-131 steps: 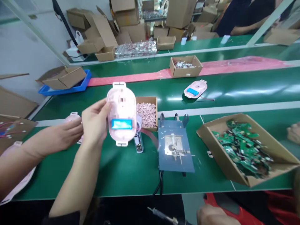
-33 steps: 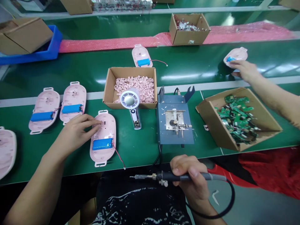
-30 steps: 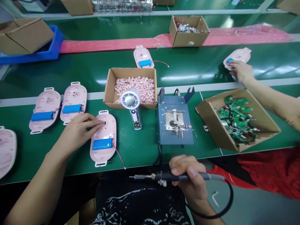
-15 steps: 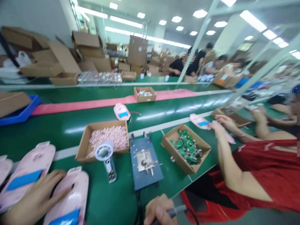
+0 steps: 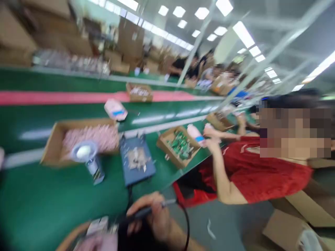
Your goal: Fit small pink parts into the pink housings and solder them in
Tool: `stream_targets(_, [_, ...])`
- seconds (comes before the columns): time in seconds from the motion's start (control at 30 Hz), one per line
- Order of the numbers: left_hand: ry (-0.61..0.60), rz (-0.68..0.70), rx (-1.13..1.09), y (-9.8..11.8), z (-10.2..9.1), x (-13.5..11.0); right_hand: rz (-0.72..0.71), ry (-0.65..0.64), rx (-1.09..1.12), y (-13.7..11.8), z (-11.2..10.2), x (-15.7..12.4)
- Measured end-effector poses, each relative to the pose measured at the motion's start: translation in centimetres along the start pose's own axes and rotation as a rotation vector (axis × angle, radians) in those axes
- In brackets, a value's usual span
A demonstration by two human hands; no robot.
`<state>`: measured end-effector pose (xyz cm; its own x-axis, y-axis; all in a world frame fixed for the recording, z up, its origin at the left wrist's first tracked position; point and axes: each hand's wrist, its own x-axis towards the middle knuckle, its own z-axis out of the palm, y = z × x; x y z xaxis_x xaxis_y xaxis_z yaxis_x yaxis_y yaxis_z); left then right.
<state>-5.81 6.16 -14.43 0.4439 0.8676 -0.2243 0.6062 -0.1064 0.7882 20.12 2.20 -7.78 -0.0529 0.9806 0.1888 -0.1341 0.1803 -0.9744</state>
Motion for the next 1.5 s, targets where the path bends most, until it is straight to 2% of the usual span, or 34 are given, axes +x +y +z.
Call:
stream_targets(0.07, [-0.033,-0.154,-0.109,1.3,0.8,-5.2,0.011,-0.061,0.041,-1.2,0.2,-0.6])
stream_targets(0.1, [-0.060,-0.219,-0.159,1.9,0.7,-6.7,-0.043,-0.064,0.032,-1.2,0.0,-0.8])
stream_targets(0.13, [-0.112,-0.255,-0.184,2.5,0.4,-7.6,-0.153,-0.036,-0.057,-1.0,-0.2,-1.1])
stream_targets(0.17, [-0.149,-0.264,-0.214,2.8,0.0,-7.9,-0.204,-0.039,-0.091,-0.7,-0.4,-1.4])
stream_targets(0.23, [-0.195,-0.252,-0.250,3.3,-1.0,-7.7,-0.294,-0.053,-0.166,-0.3,-0.4,-2.3])
stream_targets(0.37, [-0.168,-0.192,-0.263,4.1,-2.3,-7.4,-0.304,-0.168,-0.213,-0.5,0.4,-3.6])
stream_targets(0.57, [-0.197,-0.222,-0.309,3.9,-1.9,-7.9,-0.282,-0.207,-0.234,-0.3,0.7,-3.7])
stream_targets(0.77, [-0.178,-0.178,-0.264,3.3,-1.9,-7.9,-0.272,-0.242,-0.230,0.1,0.5,-3.8])
stream_targets(1.17, [-0.161,-0.194,-0.251,3.6,-2.0,-8.4,-0.226,-0.167,-0.234,0.4,1.1,-3.9])
stream_targets(1.5, [-0.155,-0.214,-0.268,3.8,-2.0,-8.1,-0.241,-0.164,-0.195,0.8,1.0,-3.7])
